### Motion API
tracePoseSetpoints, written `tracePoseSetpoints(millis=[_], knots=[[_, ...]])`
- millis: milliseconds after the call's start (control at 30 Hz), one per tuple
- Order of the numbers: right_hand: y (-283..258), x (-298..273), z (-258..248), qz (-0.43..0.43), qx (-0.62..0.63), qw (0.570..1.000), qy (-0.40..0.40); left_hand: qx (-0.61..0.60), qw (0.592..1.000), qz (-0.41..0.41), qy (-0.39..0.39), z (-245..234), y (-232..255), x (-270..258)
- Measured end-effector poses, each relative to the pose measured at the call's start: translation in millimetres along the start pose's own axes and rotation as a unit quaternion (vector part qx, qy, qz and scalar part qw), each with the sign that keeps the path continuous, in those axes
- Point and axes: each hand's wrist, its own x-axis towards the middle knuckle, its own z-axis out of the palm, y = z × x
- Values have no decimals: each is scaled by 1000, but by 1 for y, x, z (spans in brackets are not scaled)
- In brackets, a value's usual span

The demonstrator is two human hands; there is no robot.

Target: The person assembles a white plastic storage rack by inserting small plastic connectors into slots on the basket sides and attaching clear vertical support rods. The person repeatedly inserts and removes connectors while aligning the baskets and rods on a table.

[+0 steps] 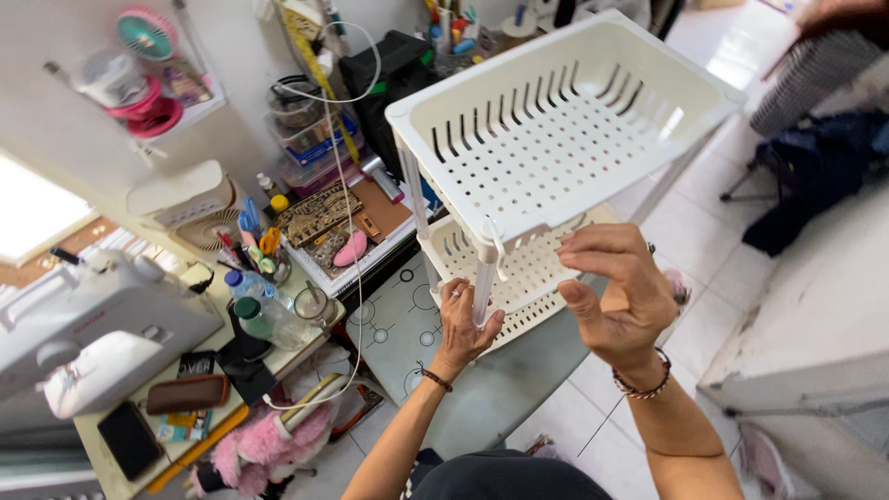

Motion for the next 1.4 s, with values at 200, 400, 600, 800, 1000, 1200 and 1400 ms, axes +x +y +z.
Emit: tracePoseSetpoints(millis=[200, 400, 600, 800, 1000, 1200, 1400], knots=[[-18, 32, 10, -73, -163, 979, -94, -43, 993, -5, 108, -13, 34, 32], [-43, 50, 14, -32, -243, 948, -200, -137, 984, 0, 111, 10, 38, 43], [-42, 66, 10, -54, -226, 925, -299, -128, 984, 25, 121, 20, 28, 39], [-49, 58, 21, 71, -384, 843, -371, -102, 981, 76, 146, 16, 37, 52], [-42, 64, 9, 46, -247, 910, -330, -130, 984, 47, 113, 12, 41, 51], [-40, 77, 6, 60, -215, 896, -384, -170, 980, 41, 95, 13, 40, 53], [-39, 109, -2, -96, -258, 847, -454, -171, 978, 51, 103, 12, 42, 52]])
